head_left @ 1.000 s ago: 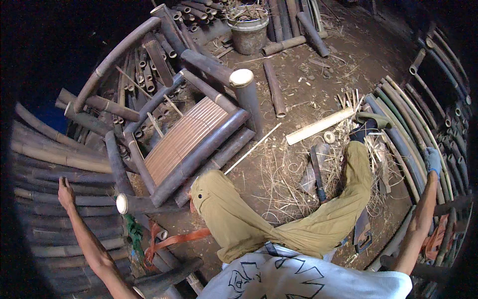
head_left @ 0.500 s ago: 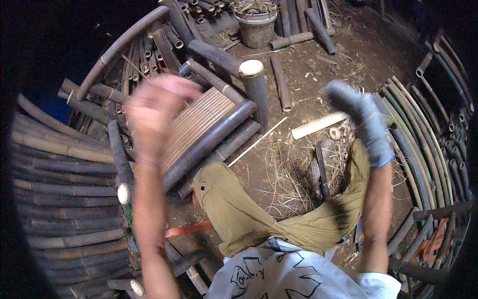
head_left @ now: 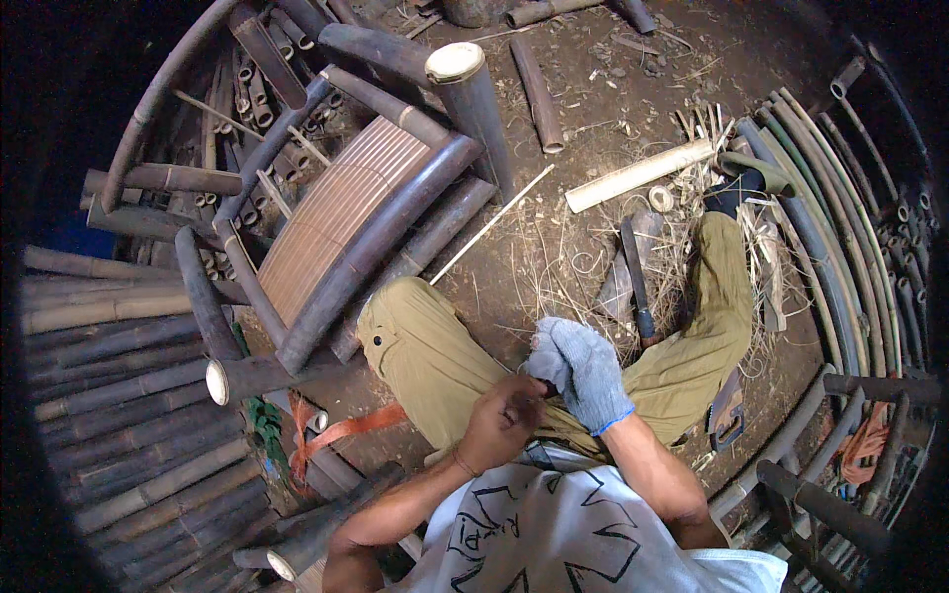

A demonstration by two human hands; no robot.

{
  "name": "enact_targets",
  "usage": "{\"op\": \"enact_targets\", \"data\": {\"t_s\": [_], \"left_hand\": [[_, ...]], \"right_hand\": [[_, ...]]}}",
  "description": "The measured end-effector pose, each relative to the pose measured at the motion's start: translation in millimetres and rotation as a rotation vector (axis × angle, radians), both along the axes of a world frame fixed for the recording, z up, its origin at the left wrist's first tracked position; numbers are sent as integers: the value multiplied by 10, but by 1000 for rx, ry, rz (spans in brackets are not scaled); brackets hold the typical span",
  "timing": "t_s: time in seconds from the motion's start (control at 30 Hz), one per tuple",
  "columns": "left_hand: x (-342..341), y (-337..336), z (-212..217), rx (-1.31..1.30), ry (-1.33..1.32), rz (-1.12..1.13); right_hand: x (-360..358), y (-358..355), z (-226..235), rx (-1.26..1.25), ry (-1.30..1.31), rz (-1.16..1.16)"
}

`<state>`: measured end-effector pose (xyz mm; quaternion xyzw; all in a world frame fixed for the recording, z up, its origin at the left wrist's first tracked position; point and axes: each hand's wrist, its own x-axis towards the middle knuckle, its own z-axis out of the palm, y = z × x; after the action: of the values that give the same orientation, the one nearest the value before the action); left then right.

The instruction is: The person prepares and installs bamboo slats into a chair frame. They use a large blade to whittle and split bamboo pieces into thin strips, then manually weave or thread the strips through the frame and secure them using thin wire and pliers.

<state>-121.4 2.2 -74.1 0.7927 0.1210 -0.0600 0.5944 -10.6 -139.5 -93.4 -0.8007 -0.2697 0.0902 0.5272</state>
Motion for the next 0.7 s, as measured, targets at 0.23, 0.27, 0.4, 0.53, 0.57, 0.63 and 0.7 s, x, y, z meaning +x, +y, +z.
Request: {"op": "enact_targets", "data": {"t_s": [0.23,0.27,0.4,0.53,0.57,0.63,0.7], "left_hand": [[353,98,-2,-347,108,78],[487,71,61,-361,115,45],[721,-9,154,-445,108,-33],[718,18,114,-499,174,72],[723,33,126,-492,137,110],[730,65,153,-477,62,191],[771,185,250,-415,44,264]], "right_hand": [[-78,-126,293,-78,196,86],[-116,-154,251,-100,111,80],[-282,-238,88,-247,-195,68],[-275,-253,228,-285,-80,144],[-261,-237,283,-281,-45,164],[-278,-209,243,-228,-147,162],[-273,-177,246,-188,-169,165]]}}
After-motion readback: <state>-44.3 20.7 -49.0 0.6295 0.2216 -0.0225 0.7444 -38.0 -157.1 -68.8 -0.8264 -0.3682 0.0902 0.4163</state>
